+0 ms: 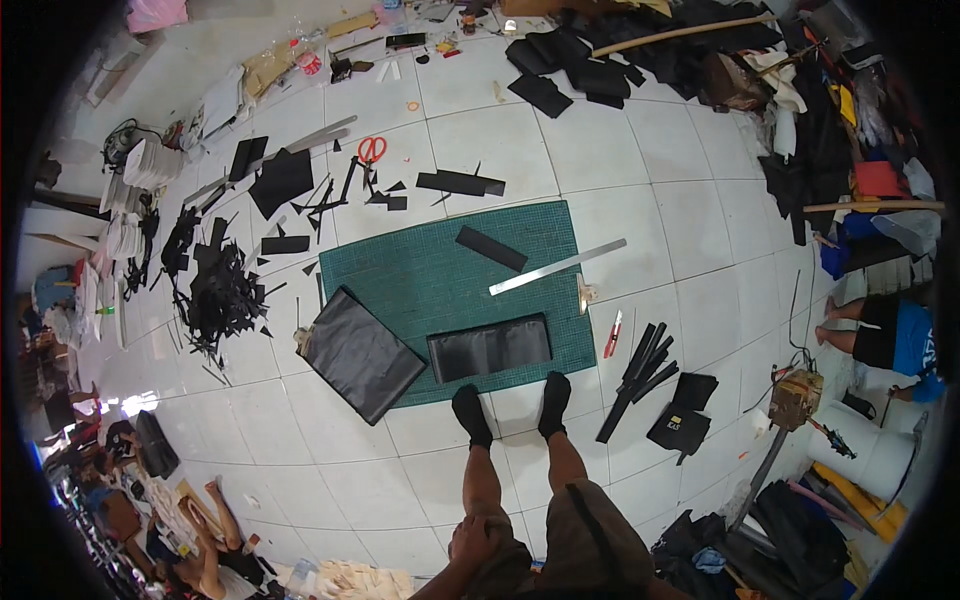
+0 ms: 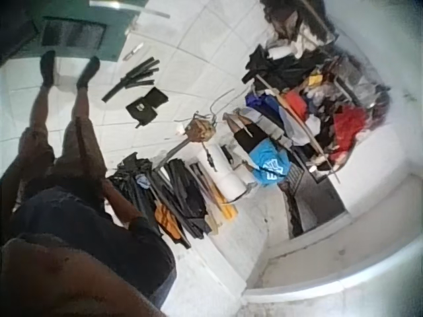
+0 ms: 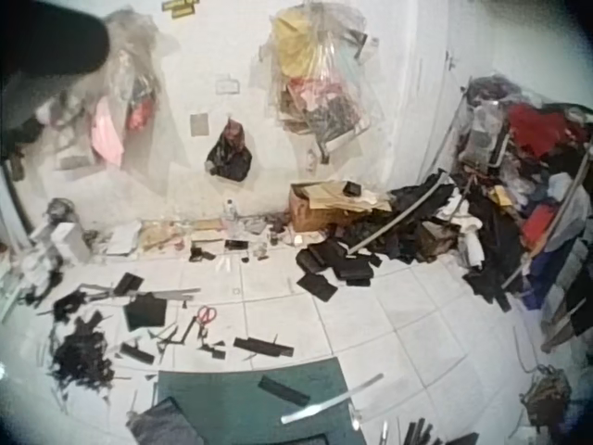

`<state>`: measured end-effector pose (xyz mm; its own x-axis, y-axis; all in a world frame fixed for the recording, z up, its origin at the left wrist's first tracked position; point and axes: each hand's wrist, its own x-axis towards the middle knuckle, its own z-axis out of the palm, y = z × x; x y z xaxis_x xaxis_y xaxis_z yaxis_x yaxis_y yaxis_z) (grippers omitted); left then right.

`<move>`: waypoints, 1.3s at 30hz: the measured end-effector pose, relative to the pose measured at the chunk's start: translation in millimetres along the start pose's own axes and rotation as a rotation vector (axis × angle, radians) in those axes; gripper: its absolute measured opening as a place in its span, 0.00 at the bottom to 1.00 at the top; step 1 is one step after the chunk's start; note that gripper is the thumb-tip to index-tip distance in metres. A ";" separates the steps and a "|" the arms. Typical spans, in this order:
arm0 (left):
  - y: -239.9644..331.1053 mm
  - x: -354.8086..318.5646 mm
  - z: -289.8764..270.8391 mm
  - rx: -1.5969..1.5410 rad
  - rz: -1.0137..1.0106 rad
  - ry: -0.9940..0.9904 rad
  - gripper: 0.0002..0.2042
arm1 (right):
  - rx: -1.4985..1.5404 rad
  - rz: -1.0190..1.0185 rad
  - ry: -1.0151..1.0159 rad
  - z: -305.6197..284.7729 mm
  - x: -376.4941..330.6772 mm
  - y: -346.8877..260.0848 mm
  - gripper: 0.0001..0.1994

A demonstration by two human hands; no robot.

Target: Measuring and cutting black textile materials for bag production using a ruler and utility knife on a cutting mat.

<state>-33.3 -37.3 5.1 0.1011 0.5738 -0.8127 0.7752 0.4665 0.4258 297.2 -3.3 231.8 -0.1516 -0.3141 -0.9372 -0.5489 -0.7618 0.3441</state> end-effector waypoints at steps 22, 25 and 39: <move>89.1 -8.6 -29.5 0.040 -0.102 -0.055 0.16 | -2.363 -0.655 -0.243 43.9 62.2 -132.2 0.21; 73.8 -30.2 -2.7 -0.237 -0.096 -0.158 0.23 | -2.167 -0.205 -0.383 35.8 60.3 -144.7 0.20; -63.3 360.1 -119.4 0.012 0.193 0.405 0.18 | -2.004 -1.591 -0.011 214.3 328.0 -417.3 0.12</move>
<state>-120.5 220.2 -267.0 -0.0060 0.8678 -0.4968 0.7736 0.3189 0.5476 300.3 333.0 -231.4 -0.5959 0.6722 -0.4393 0.7559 0.2850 -0.5893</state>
